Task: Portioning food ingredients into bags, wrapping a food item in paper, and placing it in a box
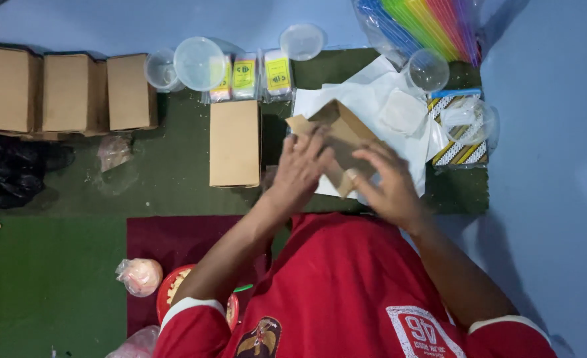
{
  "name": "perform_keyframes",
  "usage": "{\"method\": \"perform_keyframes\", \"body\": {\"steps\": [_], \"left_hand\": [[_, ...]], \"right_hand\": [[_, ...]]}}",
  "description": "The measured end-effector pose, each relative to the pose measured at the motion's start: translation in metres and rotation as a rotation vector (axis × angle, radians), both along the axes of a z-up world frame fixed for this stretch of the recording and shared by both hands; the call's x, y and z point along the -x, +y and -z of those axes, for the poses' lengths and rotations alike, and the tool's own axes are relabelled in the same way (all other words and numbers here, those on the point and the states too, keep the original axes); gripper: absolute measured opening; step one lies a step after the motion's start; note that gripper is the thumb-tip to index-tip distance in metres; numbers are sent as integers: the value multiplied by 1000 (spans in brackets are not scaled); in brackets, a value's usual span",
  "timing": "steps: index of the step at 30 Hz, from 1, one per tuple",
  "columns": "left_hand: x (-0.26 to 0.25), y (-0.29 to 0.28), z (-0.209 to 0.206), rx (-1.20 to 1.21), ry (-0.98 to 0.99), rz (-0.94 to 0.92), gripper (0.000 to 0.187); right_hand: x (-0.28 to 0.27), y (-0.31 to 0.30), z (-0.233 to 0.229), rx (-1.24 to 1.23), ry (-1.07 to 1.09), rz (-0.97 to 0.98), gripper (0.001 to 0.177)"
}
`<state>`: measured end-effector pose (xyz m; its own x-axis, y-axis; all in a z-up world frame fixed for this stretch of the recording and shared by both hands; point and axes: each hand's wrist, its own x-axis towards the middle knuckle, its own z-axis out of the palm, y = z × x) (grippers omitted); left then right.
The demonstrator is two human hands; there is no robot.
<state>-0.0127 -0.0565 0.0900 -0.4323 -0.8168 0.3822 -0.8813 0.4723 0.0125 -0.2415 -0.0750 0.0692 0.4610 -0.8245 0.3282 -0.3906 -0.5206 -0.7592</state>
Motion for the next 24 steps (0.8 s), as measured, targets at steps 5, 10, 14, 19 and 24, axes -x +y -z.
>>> {"method": "perform_keyframes", "body": {"steps": [5, 10, 14, 19, 24], "left_hand": [[-28, 7, 5, 92, 10, -44, 32], [-57, 20, 27, 44, 37, -92, 21], [-72, 27, 25, 94, 19, -145, 22], [-86, 35, 14, 63, 15, -157, 27], [-90, 34, -22, 61, 2, -186, 30]], "right_hand": [[32, -8, 20, 32, 80, 234, 25], [38, -7, 44, 22, 168, 218, 31], [33, -2, 60, 126, 379, 138, 48], [34, -4, 84, 101, 444, 88, 50], [39, -9, 94, 27, 376, 95, 25]]}}
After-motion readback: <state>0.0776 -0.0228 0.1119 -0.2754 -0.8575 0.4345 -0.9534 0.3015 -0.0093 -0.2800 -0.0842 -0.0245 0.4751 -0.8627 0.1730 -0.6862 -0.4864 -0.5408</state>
